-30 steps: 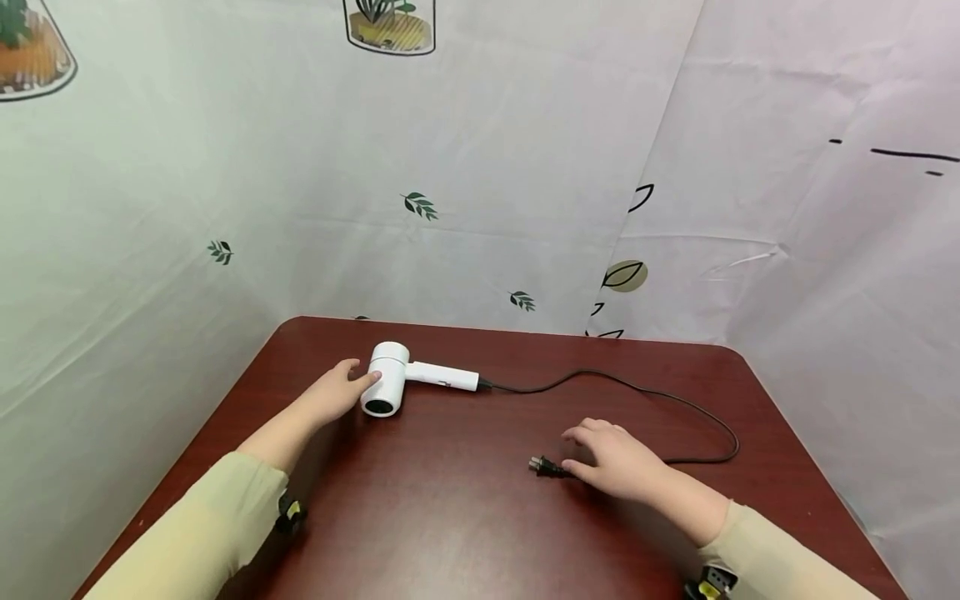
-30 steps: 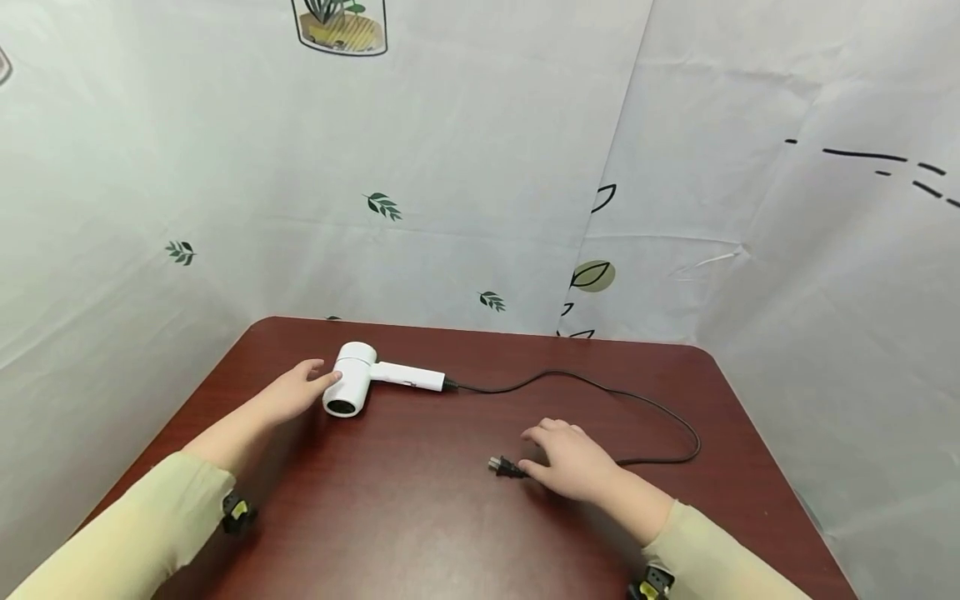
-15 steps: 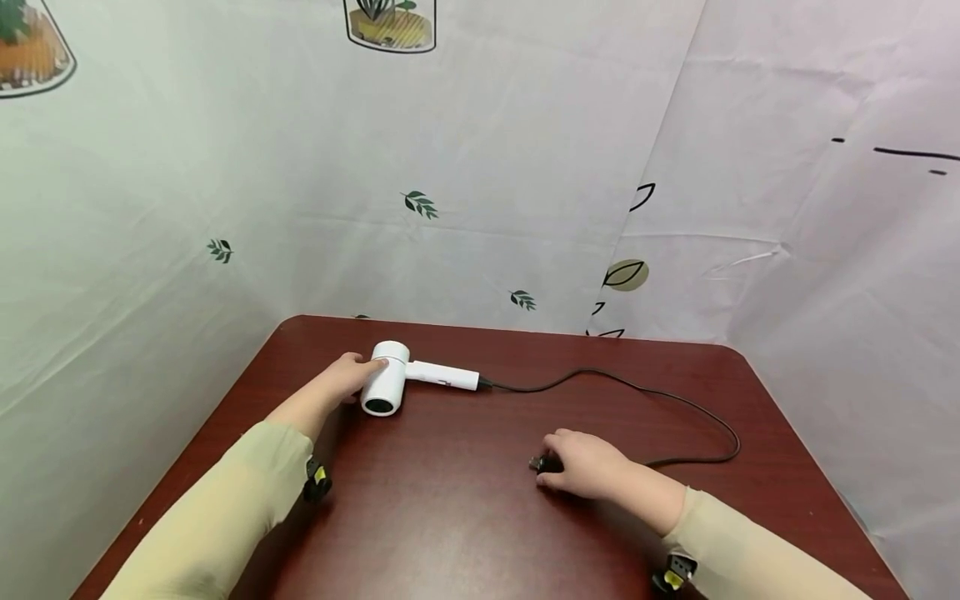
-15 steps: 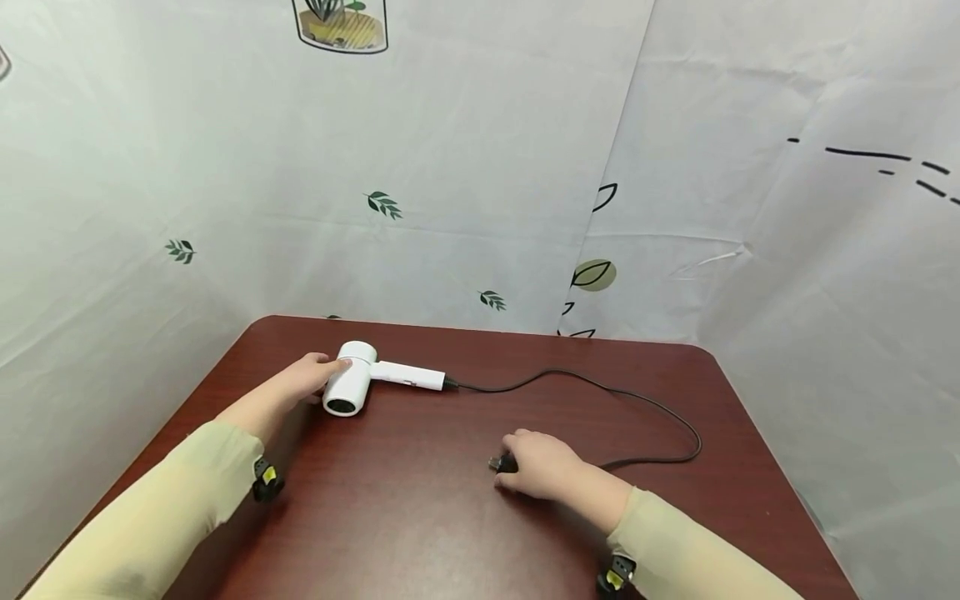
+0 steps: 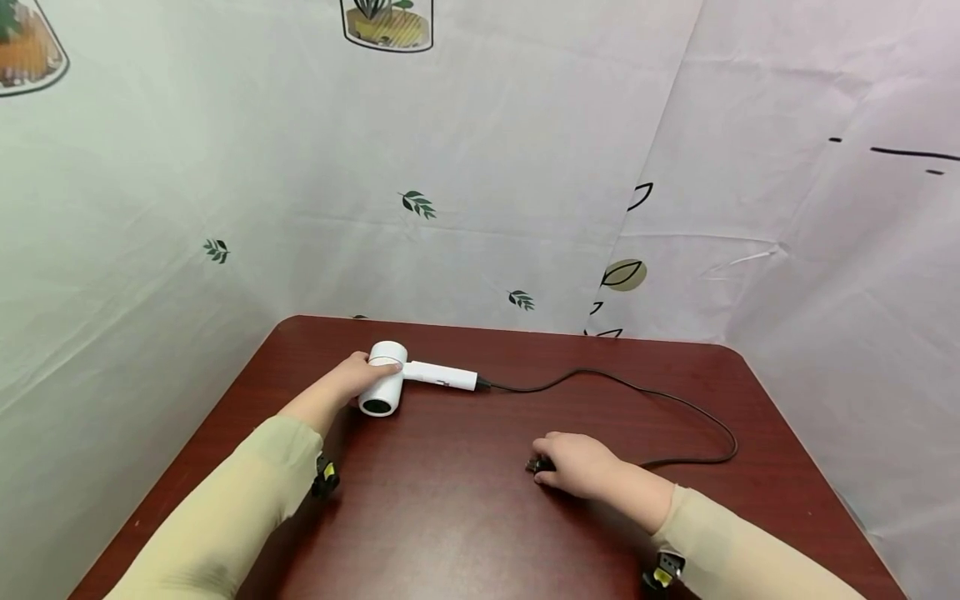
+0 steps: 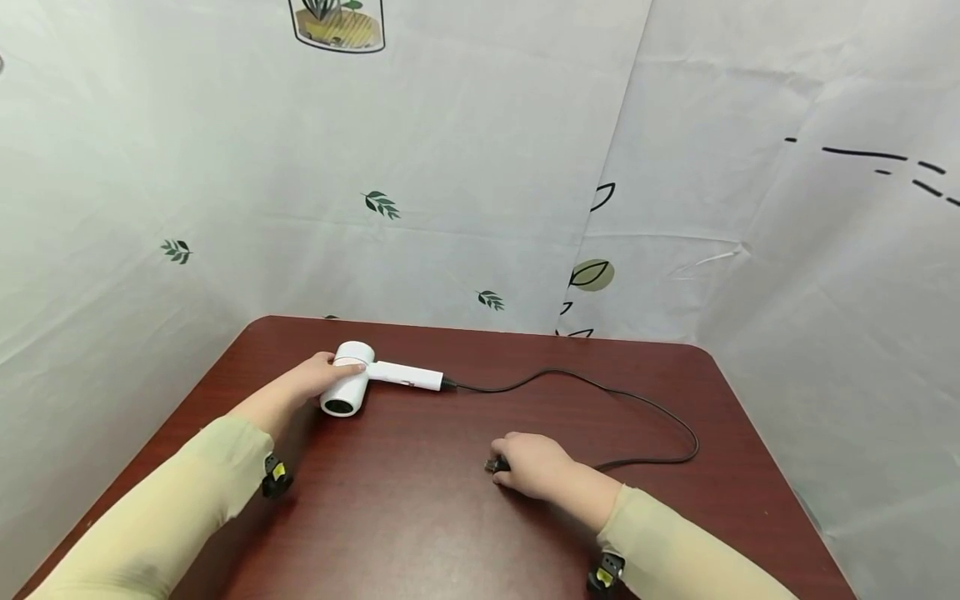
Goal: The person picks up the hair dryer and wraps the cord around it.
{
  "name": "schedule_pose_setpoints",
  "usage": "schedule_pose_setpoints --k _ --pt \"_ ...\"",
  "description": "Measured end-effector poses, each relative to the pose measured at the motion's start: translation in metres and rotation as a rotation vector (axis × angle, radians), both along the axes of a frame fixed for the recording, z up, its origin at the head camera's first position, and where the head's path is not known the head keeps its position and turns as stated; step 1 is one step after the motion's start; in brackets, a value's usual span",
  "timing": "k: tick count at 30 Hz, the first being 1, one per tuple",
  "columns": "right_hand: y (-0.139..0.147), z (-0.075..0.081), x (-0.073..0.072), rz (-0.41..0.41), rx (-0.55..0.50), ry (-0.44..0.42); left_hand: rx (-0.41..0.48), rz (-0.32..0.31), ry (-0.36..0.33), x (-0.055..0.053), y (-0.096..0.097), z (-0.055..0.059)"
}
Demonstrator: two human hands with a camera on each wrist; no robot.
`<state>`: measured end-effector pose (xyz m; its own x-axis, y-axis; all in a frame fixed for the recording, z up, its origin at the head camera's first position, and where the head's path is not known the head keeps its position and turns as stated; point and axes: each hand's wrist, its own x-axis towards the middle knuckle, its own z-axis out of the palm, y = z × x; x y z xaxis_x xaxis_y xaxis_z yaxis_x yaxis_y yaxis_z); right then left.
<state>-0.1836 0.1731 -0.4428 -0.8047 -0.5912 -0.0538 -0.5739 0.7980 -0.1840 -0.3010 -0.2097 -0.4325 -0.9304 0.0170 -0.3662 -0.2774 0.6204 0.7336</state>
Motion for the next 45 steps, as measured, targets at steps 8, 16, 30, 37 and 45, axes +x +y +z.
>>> schedule_pose_setpoints --k 8,16,30,37,45 --pt "-0.002 -0.001 -0.004 0.043 -0.005 0.003 -0.008 -0.002 -0.003 0.002 0.002 0.004" --pt "-0.007 0.004 -0.004 0.048 -0.012 0.039 -0.01 -0.007 -0.027 0.001 0.001 0.006" --pt "-0.013 0.026 -0.01 0.058 -0.097 0.131 -0.034 0.034 0.019 -0.002 -0.004 0.0" --pt "-0.013 0.041 -0.015 0.049 -0.172 0.144 0.073 0.061 0.032 0.002 -0.003 0.004" --pt "-0.016 0.056 -0.018 0.028 -0.238 0.135 0.156 0.08 0.04 0.008 0.006 0.008"
